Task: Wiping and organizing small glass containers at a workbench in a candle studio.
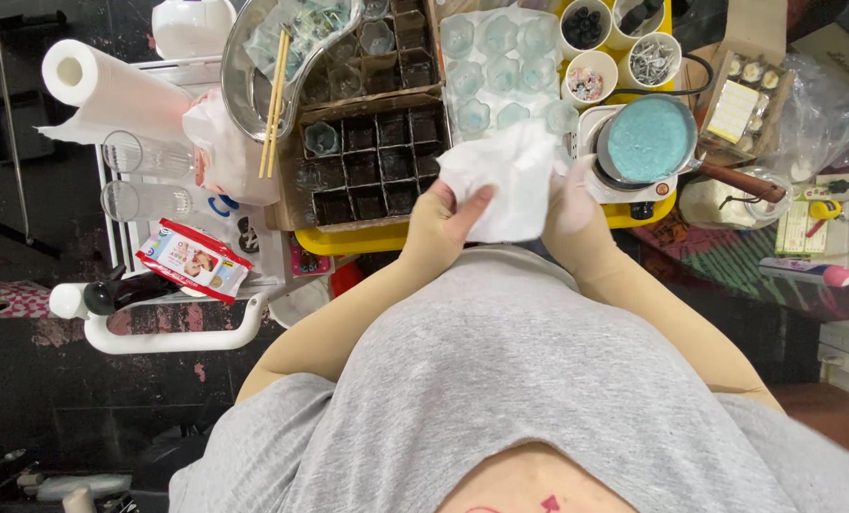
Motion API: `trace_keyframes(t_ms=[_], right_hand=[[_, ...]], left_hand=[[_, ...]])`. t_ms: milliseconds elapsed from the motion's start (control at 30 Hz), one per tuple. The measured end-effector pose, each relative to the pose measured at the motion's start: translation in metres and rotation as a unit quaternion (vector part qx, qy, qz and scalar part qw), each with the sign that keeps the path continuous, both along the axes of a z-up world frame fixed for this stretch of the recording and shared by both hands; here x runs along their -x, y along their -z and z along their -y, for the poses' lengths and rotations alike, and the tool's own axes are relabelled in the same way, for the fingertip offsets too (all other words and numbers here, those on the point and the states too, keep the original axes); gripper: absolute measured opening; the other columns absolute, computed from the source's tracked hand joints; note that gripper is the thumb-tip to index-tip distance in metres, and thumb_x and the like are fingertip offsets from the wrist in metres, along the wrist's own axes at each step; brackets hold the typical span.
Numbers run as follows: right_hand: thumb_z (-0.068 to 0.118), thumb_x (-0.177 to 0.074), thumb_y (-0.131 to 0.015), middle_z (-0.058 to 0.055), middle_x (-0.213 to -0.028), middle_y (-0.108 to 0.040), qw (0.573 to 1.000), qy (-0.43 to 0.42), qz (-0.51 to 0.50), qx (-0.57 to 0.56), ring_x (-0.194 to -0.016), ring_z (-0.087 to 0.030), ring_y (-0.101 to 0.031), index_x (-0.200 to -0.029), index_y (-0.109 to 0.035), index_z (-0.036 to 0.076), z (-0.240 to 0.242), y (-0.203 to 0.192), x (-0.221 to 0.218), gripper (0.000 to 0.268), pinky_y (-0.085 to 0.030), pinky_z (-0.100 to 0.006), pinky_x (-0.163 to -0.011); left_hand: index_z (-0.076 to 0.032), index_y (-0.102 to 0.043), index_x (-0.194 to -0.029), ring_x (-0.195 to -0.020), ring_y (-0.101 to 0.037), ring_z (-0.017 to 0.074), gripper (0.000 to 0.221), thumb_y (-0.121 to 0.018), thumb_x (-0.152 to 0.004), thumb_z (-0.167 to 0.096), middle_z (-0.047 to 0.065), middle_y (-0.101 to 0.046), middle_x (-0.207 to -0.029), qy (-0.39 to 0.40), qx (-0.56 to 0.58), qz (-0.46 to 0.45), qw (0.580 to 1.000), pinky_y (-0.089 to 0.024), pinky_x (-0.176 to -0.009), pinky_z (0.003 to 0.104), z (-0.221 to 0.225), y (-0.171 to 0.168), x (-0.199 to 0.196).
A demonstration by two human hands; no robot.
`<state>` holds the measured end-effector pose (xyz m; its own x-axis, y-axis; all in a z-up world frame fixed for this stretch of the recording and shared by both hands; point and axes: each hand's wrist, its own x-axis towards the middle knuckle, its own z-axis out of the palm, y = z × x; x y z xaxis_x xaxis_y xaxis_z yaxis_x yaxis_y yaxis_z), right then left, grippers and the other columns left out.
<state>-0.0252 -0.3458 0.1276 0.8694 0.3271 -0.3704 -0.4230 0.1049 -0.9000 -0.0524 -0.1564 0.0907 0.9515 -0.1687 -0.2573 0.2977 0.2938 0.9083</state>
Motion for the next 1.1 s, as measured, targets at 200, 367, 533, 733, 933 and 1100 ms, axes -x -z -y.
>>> trace_keyframes(t_ms=[200,367,533,733,933,1100], right_hand=[[0.005,-0.093,-0.063,-0.006,-0.107,-0.076,0.996,-0.029,0.022,0.075,-0.095,-0.011,-0.067,-0.116,-0.072,-0.003,0.012,-0.009,0.004,0.026,-0.053,-0.027,-0.085],[0.006,-0.088,-0.066,-0.004,-0.106,-0.075,0.997,-0.006,0.059,0.049,-0.093,-0.009,-0.067,-0.115,-0.071,-0.001,0.003,-0.015,-0.002,0.028,-0.054,-0.026,-0.082],[0.007,-0.090,-0.071,-0.007,-0.107,-0.075,0.994,-0.002,0.078,0.073,-0.093,-0.010,-0.066,-0.115,-0.072,-0.002,0.001,0.006,-0.010,0.027,-0.054,-0.027,-0.080],[0.002,-0.086,-0.068,-0.002,-0.114,-0.073,0.994,-0.102,-0.035,-0.010,-0.098,-0.009,-0.069,-0.127,-0.066,0.004,-0.016,-0.003,-0.029,0.041,-0.054,-0.025,-0.088],[-0.008,-0.087,-0.056,-0.007,-0.098,-0.074,0.991,-0.111,-0.066,-0.021,-0.090,-0.014,-0.068,-0.100,-0.075,0.000,-0.012,0.057,-0.034,0.025,-0.054,-0.030,-0.083],[-0.007,-0.090,-0.054,-0.004,-0.094,-0.071,0.982,-0.173,0.072,0.034,-0.093,-0.012,-0.063,-0.088,-0.070,0.003,-0.030,0.077,-0.034,0.018,-0.050,-0.028,-0.090]], left_hand=[[0.004,-0.063,-0.130,-0.105,-0.067,0.0122,0.044,-0.064,-0.104,-0.032,0.009,-0.074,-0.116,-0.009,-0.038,0.000,0.999,-0.054,-0.094,0.028,-0.004,0.024,0.009],[0.004,-0.054,-0.134,-0.112,-0.065,0.0147,0.055,-0.074,-0.096,-0.030,0.011,-0.070,-0.121,0.025,-0.060,0.063,0.996,-0.054,-0.097,0.030,-0.006,-0.006,0.008],[0.005,-0.052,-0.135,-0.115,-0.067,0.0174,0.057,-0.080,-0.091,-0.019,0.014,-0.071,-0.123,0.012,-0.031,0.054,0.998,-0.055,-0.098,0.032,-0.013,0.005,0.014],[0.004,-0.058,-0.131,-0.107,-0.070,0.0189,0.040,-0.070,-0.094,-0.006,0.015,-0.073,-0.119,-0.059,0.027,-0.034,0.997,-0.058,-0.091,0.033,-0.045,0.032,0.016],[-0.003,-0.071,-0.125,-0.118,-0.068,0.0183,0.030,-0.066,-0.097,0.006,0.007,-0.071,-0.131,0.025,0.045,0.024,0.998,-0.056,-0.104,0.032,-0.091,0.034,0.023],[-0.006,-0.073,-0.121,-0.121,-0.062,0.0174,0.040,-0.063,-0.085,0.009,0.003,-0.061,-0.127,0.133,-0.038,0.086,0.987,-0.048,-0.105,0.031,-0.123,-0.015,0.020]])
